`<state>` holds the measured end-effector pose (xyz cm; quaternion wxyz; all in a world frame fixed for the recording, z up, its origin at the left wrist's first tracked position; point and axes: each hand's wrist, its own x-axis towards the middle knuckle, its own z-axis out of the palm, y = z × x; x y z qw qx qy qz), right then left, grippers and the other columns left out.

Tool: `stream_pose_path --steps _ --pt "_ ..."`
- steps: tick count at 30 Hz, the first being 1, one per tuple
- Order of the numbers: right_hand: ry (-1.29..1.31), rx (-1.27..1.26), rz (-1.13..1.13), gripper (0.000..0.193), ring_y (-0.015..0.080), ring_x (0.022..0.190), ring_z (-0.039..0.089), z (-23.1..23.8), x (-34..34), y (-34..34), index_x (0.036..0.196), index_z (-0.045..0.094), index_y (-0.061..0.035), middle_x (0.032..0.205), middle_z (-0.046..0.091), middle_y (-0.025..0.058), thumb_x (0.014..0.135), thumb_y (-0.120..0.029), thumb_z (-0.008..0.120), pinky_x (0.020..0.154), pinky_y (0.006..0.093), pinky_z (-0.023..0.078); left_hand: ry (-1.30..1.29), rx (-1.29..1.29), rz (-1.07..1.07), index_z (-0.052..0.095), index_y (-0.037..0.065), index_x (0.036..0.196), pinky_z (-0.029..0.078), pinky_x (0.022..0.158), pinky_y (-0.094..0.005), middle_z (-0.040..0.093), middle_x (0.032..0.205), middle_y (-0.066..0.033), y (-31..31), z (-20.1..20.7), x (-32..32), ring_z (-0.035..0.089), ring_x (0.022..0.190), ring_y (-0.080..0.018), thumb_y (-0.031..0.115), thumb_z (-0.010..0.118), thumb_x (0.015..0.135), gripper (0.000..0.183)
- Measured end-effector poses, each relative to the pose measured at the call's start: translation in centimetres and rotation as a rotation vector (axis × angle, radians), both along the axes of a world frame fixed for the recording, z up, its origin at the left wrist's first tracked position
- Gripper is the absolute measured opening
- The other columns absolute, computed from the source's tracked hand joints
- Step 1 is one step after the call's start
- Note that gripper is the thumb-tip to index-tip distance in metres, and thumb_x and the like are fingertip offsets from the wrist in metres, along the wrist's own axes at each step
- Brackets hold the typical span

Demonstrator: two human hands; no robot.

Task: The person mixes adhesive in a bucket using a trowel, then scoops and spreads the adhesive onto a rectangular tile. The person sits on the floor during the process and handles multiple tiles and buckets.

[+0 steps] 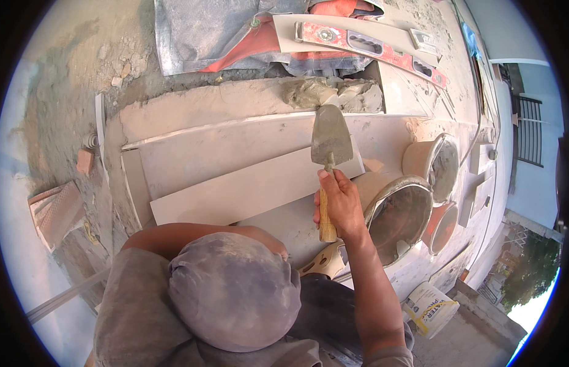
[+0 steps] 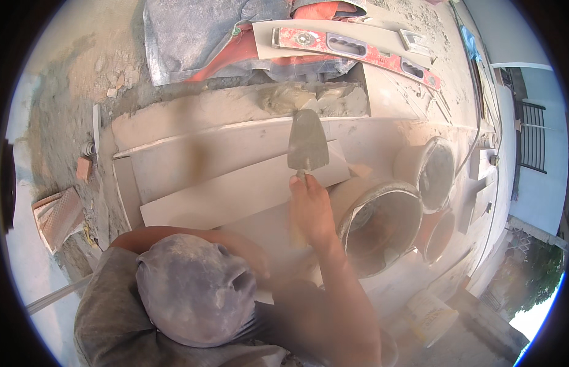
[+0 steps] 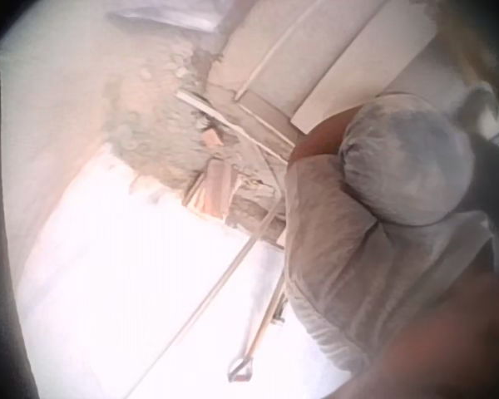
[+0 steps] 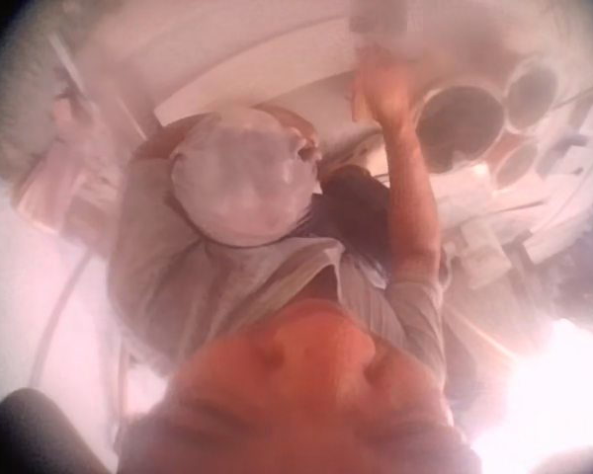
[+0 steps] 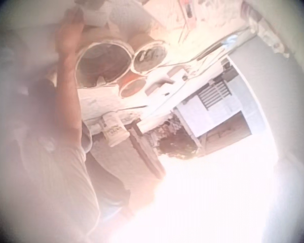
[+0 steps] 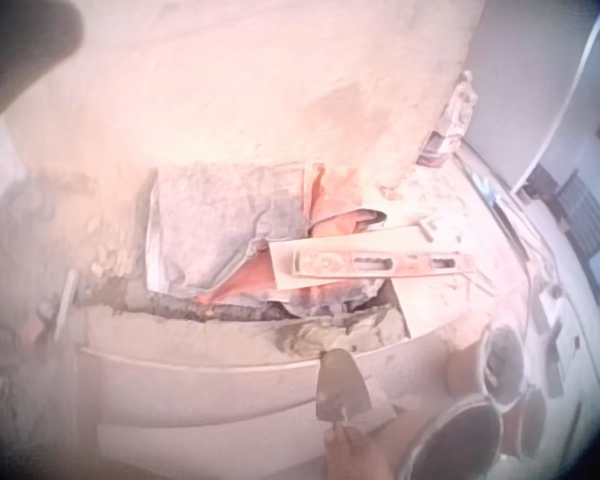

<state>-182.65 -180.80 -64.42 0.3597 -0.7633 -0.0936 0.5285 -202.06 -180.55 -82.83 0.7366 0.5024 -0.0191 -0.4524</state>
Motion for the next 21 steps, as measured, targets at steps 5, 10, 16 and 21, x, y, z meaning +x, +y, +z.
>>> stream_pose_path --steps 5,10,16,21 --pt "0.017 0.083 -0.123 0.034 0.0149 0.042 0.053 -0.2 -2.8 0.4 0.105 0.053 -0.0044 0.067 0.054 0.0053 0.101 -0.039 0.054 0.037 0.0313 0.044 -0.005 0.006 0.041 0.057 -0.010 0.114 0.061 0.069 -0.0379 0.067 0.097 -0.0237 0.4 0.1 -0.4 0.072 0.083 -0.0296 0.052 0.055 0.098 0.064" --pt "0.147 0.026 0.077 0.034 0.0150 0.042 0.054 0.4 -6.9 1.6 0.100 0.052 -0.0044 0.067 0.054 0.0048 0.102 -0.038 0.052 0.037 0.0311 0.044 -0.002 0.006 0.086 0.056 -0.010 0.115 0.060 0.070 -0.0380 0.067 0.098 -0.0238 0.7 0.4 -0.8 0.072 0.084 -0.0297 0.052 0.055 0.098 0.064" --pt "-0.012 0.025 0.317 0.035 0.0149 0.043 0.055 0.1 -9.3 2.3 0.102 0.052 -0.0035 0.067 0.053 0.0050 0.103 -0.039 0.051 0.038 0.0310 0.044 0.001 0.008 0.120 0.056 -0.010 0.116 0.060 0.070 -0.0381 0.067 0.099 -0.0239 0.9 0.7 -1.7 0.072 0.085 -0.0298 0.052 0.056 0.098 0.064" --pt "-0.095 0.173 0.337 0.035 0.0149 0.043 0.055 -0.6 -9.3 2.0 0.103 0.053 -0.0020 0.068 0.055 0.0059 0.103 -0.037 0.049 0.041 0.0310 0.045 0.012 0.001 0.135 0.055 -0.009 0.117 0.060 0.071 -0.0382 0.067 0.099 -0.0240 0.8 0.9 -2.6 0.071 0.085 -0.0299 0.052 0.056 0.098 0.064"
